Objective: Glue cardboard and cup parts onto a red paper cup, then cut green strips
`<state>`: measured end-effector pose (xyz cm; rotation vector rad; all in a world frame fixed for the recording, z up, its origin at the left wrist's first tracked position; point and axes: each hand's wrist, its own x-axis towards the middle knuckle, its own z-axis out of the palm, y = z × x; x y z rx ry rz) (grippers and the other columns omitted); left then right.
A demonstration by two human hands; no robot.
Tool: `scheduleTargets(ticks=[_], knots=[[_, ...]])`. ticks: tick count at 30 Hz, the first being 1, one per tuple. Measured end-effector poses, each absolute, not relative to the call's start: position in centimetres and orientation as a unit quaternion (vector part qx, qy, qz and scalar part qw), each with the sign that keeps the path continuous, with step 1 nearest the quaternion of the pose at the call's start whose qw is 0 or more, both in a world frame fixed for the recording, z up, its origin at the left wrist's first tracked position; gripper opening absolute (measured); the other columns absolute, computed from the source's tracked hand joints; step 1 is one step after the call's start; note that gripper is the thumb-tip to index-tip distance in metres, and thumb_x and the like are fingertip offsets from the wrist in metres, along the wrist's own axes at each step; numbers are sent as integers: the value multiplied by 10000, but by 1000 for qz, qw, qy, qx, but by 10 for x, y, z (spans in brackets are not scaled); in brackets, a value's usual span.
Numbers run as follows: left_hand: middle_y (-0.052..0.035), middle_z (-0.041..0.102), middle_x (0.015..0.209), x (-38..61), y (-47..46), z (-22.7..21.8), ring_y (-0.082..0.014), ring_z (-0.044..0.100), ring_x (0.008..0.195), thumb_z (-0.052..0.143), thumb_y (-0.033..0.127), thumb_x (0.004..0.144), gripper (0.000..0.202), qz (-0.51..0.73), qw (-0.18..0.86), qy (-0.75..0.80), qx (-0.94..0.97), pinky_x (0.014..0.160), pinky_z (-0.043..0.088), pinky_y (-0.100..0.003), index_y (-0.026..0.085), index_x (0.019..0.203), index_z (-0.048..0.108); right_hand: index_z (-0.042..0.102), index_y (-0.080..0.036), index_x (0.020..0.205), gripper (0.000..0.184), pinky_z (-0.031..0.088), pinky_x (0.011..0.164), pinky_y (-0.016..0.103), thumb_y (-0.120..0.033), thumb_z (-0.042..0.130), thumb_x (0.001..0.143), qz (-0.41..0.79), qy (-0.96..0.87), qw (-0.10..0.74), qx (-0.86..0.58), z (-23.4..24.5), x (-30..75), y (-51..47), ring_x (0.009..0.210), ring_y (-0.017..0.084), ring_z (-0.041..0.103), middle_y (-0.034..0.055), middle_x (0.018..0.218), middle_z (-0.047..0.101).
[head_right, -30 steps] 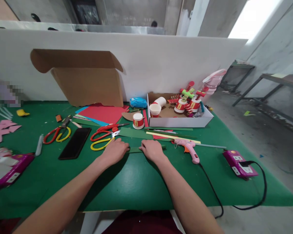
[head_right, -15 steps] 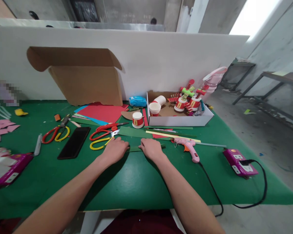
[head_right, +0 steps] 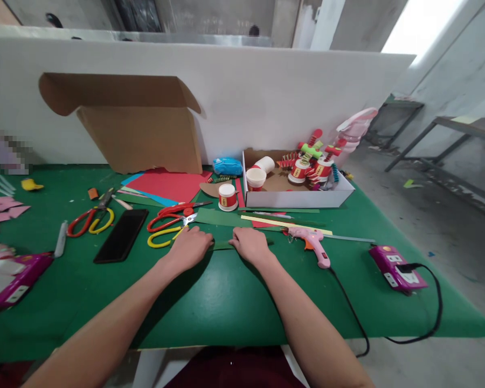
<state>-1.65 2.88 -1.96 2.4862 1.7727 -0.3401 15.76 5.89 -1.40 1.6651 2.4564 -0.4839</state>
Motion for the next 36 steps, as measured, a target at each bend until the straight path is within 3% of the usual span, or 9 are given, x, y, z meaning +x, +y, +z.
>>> scheduleTargets(ticks=[13,22,33,36], knots=[[-158,741,918,-18,29,-20,-284,636,972,415,146,919,303,-104,26,567,817,811,428,-393,151,972,713,651,-219,968,201,358,653,254,-382,533,957,-158,830,88,528,-11,158,64,936,205,648,63,1018,721],[-171,741,925,-19,30,-23,-296,641,955,408,184,939,307,-91,25,568,818,804,414,-402,138,957,711,646,-216,945,195,337,632,260,-378,538,960,-154,834,91,523,-10,157,67,930,204,644,62,1001,718],[-149,736,962,-16,27,-21,-293,617,978,399,109,926,305,-117,15,567,815,812,380,-406,140,1004,692,635,-190,947,222,351,680,272,-382,527,967,-139,847,52,510,-12,169,67,871,208,644,69,924,716],[-142,733,939,-15,25,-23,-281,607,957,411,112,926,285,-110,3,570,814,815,372,-400,146,983,688,625,-177,923,231,361,724,281,-406,591,931,-144,856,31,495,-11,165,64,905,213,642,72,933,711]])
